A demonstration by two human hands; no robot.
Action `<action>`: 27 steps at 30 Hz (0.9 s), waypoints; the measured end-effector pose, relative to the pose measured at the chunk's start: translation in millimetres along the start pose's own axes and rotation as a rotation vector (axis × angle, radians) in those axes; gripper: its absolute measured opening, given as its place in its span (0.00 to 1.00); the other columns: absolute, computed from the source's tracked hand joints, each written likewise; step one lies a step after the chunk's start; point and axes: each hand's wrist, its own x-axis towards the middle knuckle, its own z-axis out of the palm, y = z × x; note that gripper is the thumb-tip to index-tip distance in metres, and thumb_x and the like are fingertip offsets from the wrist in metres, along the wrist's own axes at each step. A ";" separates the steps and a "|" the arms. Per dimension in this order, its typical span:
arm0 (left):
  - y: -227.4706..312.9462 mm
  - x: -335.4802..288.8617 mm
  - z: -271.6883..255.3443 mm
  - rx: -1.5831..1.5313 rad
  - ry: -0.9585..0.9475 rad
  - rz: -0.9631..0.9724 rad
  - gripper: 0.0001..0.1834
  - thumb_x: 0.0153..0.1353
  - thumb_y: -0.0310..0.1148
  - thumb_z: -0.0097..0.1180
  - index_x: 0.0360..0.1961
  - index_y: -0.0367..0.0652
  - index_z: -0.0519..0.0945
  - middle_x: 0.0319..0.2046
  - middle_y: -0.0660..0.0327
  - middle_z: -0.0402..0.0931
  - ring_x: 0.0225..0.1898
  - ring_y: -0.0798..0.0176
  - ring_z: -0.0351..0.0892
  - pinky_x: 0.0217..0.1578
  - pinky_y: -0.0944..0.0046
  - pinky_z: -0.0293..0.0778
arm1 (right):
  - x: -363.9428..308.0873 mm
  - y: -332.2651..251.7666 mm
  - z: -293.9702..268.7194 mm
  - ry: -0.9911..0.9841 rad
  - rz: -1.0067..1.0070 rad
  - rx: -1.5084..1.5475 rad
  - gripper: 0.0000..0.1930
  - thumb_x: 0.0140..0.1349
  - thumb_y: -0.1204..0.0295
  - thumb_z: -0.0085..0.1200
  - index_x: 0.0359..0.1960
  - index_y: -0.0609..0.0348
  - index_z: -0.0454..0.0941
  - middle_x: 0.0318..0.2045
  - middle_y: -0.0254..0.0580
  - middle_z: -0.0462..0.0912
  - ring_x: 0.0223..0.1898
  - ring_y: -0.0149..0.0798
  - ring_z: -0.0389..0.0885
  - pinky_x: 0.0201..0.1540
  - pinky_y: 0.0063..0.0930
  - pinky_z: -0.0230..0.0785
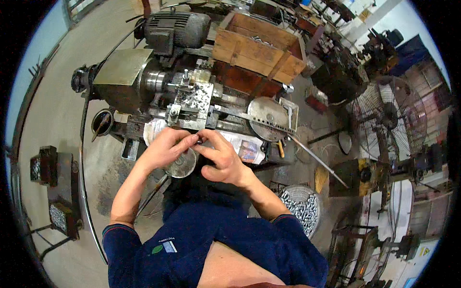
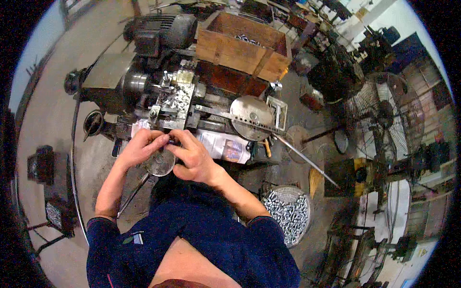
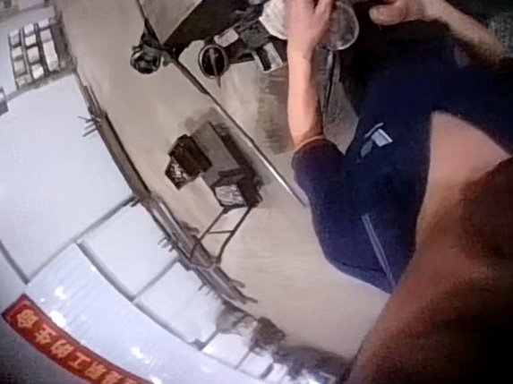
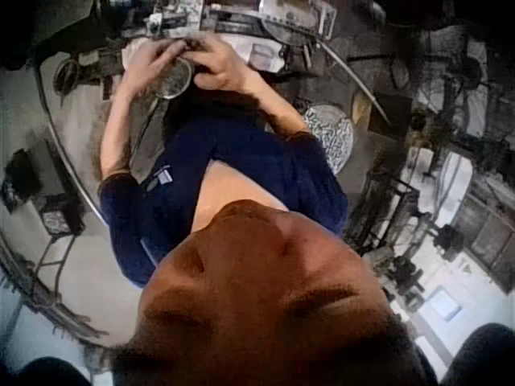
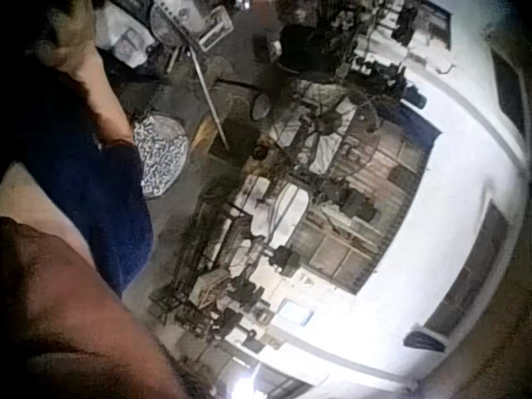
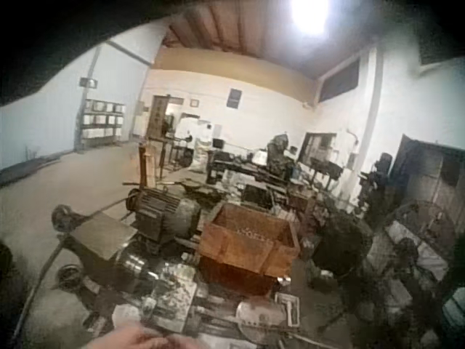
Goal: The person places a metal part into a machine chuck, operates levers to shape the object, and drops the finished item into a bin. The person repeats this process for several individual metal components.
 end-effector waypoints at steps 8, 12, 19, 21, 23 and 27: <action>-21.6 -14.8 4.6 -0.166 0.035 -0.068 0.19 0.59 0.43 0.53 0.27 0.34 0.78 0.17 0.63 0.73 0.22 0.74 0.69 0.23 0.69 0.66 | 5.9 7.1 18.5 -0.102 0.018 -0.055 0.18 0.35 0.72 0.54 0.32 0.68 0.74 0.45 0.56 0.68 0.44 0.54 0.69 0.46 0.41 0.66; -22.0 -12.4 -3.3 -0.071 0.017 -0.006 0.16 0.56 0.40 0.55 0.27 0.33 0.78 0.18 0.62 0.74 0.22 0.73 0.70 0.24 0.69 0.67 | 12.7 8.0 17.9 -0.109 0.034 -0.029 0.16 0.35 0.71 0.55 0.30 0.65 0.75 0.42 0.53 0.70 0.42 0.53 0.70 0.43 0.39 0.67; -26.9 -13.9 -15.8 -0.216 -0.080 -0.055 0.14 0.54 0.37 0.57 0.27 0.34 0.77 0.20 0.62 0.75 0.24 0.72 0.73 0.26 0.68 0.69 | 28.4 13.5 10.3 -0.222 -0.075 -0.031 0.16 0.33 0.72 0.54 0.29 0.61 0.77 0.37 0.47 0.75 0.35 0.48 0.73 0.37 0.37 0.69; -29.0 -16.0 -20.1 -0.257 -0.072 -0.066 0.13 0.54 0.37 0.57 0.29 0.34 0.77 0.20 0.62 0.75 0.24 0.72 0.72 0.26 0.69 0.69 | 36.3 15.3 10.2 -0.245 -0.098 -0.048 0.16 0.32 0.73 0.54 0.30 0.60 0.78 0.37 0.46 0.76 0.35 0.47 0.73 0.36 0.36 0.69; -33.9 -17.7 -28.1 -0.232 -0.038 -0.034 0.14 0.54 0.37 0.57 0.32 0.34 0.77 0.19 0.61 0.74 0.22 0.71 0.71 0.25 0.68 0.68 | 45.4 21.0 11.7 -0.290 -0.109 -0.089 0.16 0.33 0.72 0.55 0.30 0.59 0.78 0.37 0.46 0.76 0.35 0.48 0.73 0.36 0.37 0.69; -39.3 -49.6 -84.9 0.197 0.209 -0.047 0.18 0.52 0.34 0.55 0.43 0.35 0.74 0.20 0.57 0.74 0.23 0.68 0.71 0.26 0.65 0.68 | 84.1 43.8 12.0 -0.359 -0.089 -0.181 0.15 0.34 0.71 0.56 0.29 0.60 0.79 0.38 0.48 0.76 0.38 0.50 0.74 0.39 0.37 0.70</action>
